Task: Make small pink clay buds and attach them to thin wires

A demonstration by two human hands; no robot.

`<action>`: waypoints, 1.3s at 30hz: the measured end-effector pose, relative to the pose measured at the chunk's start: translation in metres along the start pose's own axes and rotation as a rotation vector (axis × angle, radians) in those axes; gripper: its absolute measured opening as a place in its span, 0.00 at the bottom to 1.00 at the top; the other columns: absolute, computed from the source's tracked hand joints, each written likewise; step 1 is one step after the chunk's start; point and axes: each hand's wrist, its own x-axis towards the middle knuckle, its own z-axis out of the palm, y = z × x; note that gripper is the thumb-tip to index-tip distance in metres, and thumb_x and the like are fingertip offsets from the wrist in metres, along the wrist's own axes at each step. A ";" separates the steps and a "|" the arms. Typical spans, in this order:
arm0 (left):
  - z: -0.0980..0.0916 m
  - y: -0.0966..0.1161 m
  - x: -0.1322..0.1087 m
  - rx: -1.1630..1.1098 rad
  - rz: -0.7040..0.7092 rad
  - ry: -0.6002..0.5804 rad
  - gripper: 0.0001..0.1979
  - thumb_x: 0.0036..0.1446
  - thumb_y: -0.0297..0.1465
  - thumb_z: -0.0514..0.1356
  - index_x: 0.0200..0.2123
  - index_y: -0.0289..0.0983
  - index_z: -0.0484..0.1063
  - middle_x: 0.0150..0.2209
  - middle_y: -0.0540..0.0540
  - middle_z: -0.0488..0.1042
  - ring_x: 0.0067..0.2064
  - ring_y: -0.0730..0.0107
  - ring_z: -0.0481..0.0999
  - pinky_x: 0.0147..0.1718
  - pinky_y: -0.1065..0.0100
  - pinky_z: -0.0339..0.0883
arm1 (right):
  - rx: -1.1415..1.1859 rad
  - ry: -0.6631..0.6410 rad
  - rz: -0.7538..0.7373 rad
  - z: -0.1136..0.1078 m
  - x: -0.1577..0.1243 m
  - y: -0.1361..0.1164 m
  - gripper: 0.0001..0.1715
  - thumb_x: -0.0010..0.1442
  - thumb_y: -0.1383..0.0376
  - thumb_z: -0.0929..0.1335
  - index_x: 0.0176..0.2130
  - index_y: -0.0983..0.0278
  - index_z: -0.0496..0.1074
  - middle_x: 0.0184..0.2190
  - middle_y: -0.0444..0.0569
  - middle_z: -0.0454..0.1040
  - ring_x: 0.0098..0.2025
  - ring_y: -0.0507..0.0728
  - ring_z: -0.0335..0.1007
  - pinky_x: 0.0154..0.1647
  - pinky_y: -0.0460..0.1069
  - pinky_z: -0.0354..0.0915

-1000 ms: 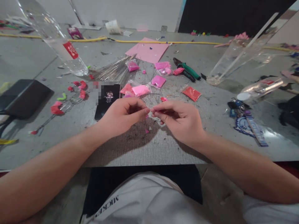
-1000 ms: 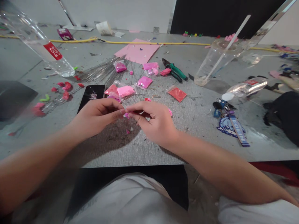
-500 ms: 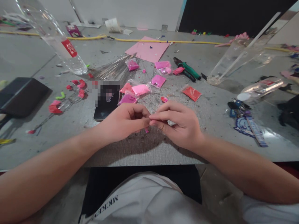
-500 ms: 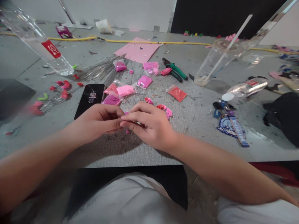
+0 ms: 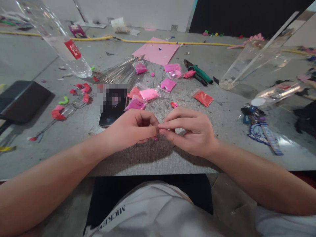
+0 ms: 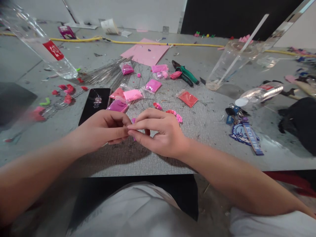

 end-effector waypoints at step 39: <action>-0.032 -0.019 0.017 0.716 0.501 -0.205 0.07 0.69 0.29 0.64 0.43 0.39 0.85 0.42 0.45 0.81 0.41 0.68 0.81 0.44 0.68 0.73 | 0.818 0.064 0.772 -0.003 0.010 0.005 0.19 0.66 0.49 0.73 0.34 0.60 0.80 0.24 0.43 0.66 0.28 0.53 0.63 0.29 0.50 0.62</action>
